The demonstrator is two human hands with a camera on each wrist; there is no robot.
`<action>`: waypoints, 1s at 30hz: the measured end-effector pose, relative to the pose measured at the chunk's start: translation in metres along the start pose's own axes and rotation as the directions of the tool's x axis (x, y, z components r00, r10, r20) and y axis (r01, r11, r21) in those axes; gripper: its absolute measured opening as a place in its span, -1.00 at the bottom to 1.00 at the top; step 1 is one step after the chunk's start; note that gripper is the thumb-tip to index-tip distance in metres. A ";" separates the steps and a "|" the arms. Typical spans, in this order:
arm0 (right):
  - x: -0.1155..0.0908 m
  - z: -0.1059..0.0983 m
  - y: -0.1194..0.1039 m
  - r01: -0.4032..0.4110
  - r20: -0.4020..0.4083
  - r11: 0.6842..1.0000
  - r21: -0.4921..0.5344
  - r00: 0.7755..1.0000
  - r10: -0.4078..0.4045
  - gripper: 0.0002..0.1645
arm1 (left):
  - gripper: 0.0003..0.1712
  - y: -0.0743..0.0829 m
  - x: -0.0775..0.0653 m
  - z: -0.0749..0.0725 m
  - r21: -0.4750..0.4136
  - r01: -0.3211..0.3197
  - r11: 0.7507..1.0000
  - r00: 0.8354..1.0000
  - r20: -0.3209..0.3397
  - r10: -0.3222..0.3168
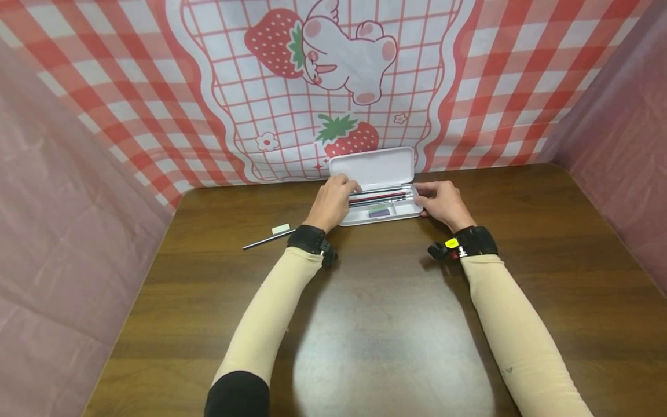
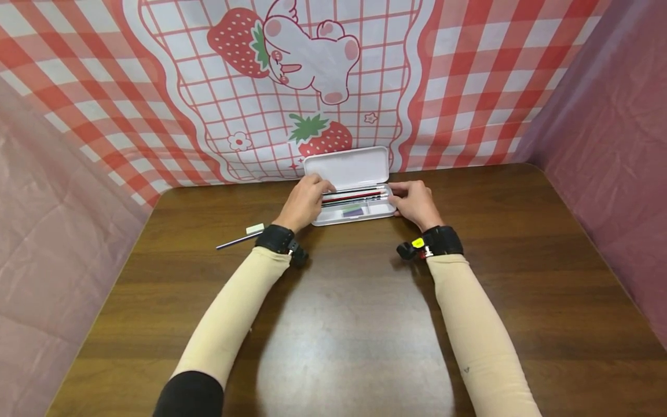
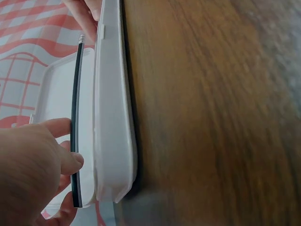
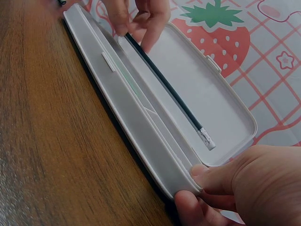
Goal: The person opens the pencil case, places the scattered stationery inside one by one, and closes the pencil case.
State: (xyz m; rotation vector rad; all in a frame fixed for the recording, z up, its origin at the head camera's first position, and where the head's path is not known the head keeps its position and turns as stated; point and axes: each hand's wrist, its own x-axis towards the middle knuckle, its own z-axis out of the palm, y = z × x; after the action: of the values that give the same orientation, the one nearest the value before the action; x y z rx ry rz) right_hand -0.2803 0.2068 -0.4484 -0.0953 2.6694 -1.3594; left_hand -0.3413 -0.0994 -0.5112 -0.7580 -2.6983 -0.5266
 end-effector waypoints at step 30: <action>0.001 0.000 0.001 0.003 -0.003 1.000 -0.009 1.000 -0.003 -0.42 | -0.45 0.012 0.008 0.012 0.120 0.117 0.986 0.990 0.070 -0.126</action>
State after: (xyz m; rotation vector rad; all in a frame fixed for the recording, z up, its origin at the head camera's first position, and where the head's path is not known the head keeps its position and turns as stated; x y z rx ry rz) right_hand -0.2814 0.2072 -0.4498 -0.0986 2.6791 -1.3499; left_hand -0.3433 -0.0814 -0.5164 -0.5976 -2.8322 -0.3713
